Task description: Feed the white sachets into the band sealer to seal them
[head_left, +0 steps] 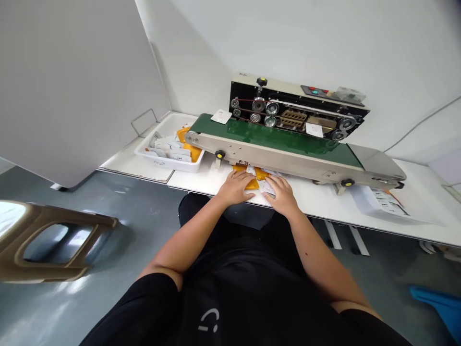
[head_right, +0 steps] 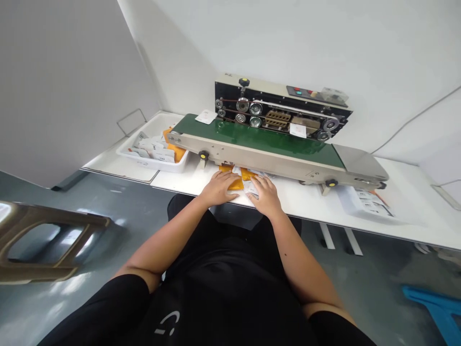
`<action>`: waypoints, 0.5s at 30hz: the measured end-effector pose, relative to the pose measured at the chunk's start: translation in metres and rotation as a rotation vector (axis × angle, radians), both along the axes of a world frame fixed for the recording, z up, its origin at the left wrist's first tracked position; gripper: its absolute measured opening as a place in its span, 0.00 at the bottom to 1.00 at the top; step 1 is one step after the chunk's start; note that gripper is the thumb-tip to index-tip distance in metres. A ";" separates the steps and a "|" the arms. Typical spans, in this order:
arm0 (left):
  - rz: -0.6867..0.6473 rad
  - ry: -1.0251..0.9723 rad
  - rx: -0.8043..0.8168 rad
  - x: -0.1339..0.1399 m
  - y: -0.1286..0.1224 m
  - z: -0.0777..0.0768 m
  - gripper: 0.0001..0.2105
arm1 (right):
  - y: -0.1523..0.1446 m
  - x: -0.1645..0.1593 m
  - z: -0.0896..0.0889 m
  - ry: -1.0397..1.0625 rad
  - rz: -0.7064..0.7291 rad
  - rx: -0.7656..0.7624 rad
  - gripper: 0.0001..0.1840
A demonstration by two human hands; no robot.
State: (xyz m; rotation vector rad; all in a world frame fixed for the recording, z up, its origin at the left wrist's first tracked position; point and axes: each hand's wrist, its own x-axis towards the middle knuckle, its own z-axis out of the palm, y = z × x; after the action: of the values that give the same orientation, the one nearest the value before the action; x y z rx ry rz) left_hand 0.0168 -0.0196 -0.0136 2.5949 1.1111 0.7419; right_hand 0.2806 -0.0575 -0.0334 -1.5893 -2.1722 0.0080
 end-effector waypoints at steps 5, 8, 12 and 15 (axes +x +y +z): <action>-0.030 -0.079 0.052 0.000 0.000 -0.003 0.23 | -0.002 -0.003 0.000 -0.015 0.024 -0.040 0.31; -0.038 -0.102 0.074 -0.001 0.000 -0.005 0.19 | -0.001 -0.003 0.000 -0.013 0.023 -0.039 0.30; -0.082 -0.145 0.082 -0.003 0.002 -0.006 0.16 | -0.001 -0.002 0.000 -0.010 0.039 -0.031 0.30; -0.092 -0.182 0.113 -0.004 0.003 -0.008 0.15 | -0.001 -0.002 0.000 -0.010 0.044 -0.024 0.30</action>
State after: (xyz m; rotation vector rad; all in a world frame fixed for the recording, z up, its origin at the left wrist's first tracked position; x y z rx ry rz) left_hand 0.0129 -0.0164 -0.0214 2.5866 0.9160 1.0225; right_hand 0.2787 -0.0582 -0.0338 -1.5578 -2.2219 0.0401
